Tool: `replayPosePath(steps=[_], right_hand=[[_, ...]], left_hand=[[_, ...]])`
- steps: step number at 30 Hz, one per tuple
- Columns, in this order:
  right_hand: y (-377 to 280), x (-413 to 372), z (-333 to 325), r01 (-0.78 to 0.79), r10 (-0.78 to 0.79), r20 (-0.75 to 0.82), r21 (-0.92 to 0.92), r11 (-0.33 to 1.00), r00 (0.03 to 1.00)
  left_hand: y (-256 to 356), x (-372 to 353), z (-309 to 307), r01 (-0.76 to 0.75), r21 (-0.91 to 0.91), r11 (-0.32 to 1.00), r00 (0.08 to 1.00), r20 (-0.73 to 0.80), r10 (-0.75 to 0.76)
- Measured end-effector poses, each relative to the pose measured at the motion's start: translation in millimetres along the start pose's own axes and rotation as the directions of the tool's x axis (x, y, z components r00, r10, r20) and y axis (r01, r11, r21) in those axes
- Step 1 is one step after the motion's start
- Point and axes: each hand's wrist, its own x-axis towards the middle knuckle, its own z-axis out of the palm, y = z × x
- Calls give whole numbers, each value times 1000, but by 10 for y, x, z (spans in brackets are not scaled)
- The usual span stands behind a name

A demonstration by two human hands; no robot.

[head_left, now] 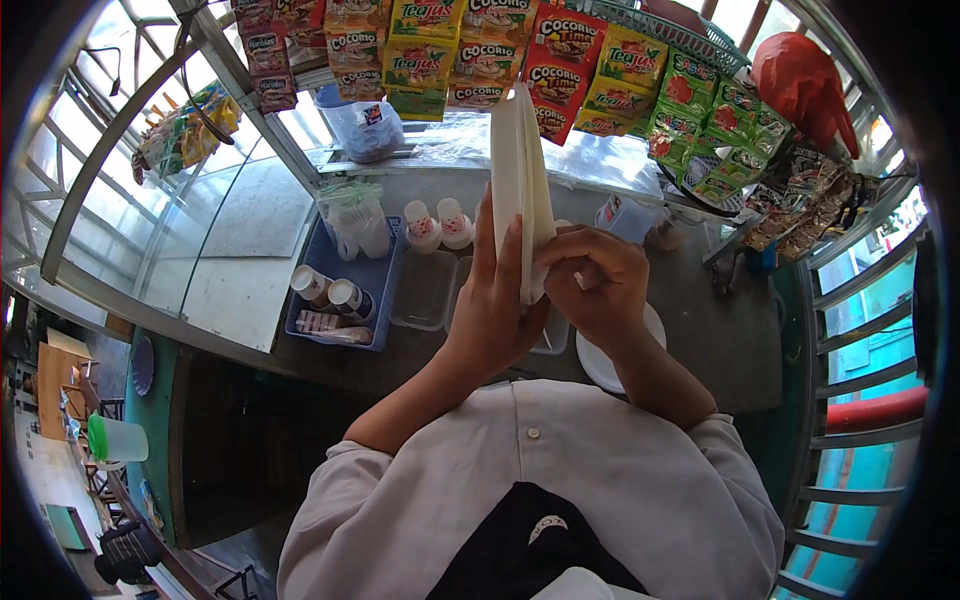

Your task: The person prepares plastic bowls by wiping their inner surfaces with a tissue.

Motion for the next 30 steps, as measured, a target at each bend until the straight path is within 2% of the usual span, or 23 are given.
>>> replayPosePath(steps=[3, 5, 8, 11, 18, 24, 27, 29, 30], right_hand=[[14, 0, 38, 18, -15, -39, 79, 997, 999], [-14, -1, 48, -17, 25, -40, 193, 981, 999], [2, -8, 43, -52, 58, -25, 195, 979, 998], [-4, -6, 34, -41, 46, -25, 170, 985, 999], [-8, 3, 15, -39, 43, -25, 161, 986, 999], [-11, -9, -15, -39, 39, 4, 129, 991, 999], [-6, -24, -17, -19, 17, 10, 169, 985, 1000], [-15, -30, 11, -60, 65, -6, 305, 951, 998], [-18, -31, -18, -60, 65, -6, 304, 951, 998]], left_hand=[[-3, -6, 16, 28, -39, 999, 1000, 2, -27], [-21, -22, 33, 32, -16, 999, 999, 8, -32], [-31, -28, 44, 19, -20, 1000, 1000, 3, -19], [-19, -17, 46, -7, 21, 1000, 1000, -17, 8], [-6, -12, 37, 18, -8, 1000, 1000, -3, -18], [-18, -12, 47, -25, 4, 1000, 999, -35, 25], [-1, -1, 26, -42, -7, 999, 998, -37, 42], [20, 0, 15, -18, -9, 1000, 999, -28, 18], [14, -2, 18, -18, -9, 1000, 999, -28, 18]])
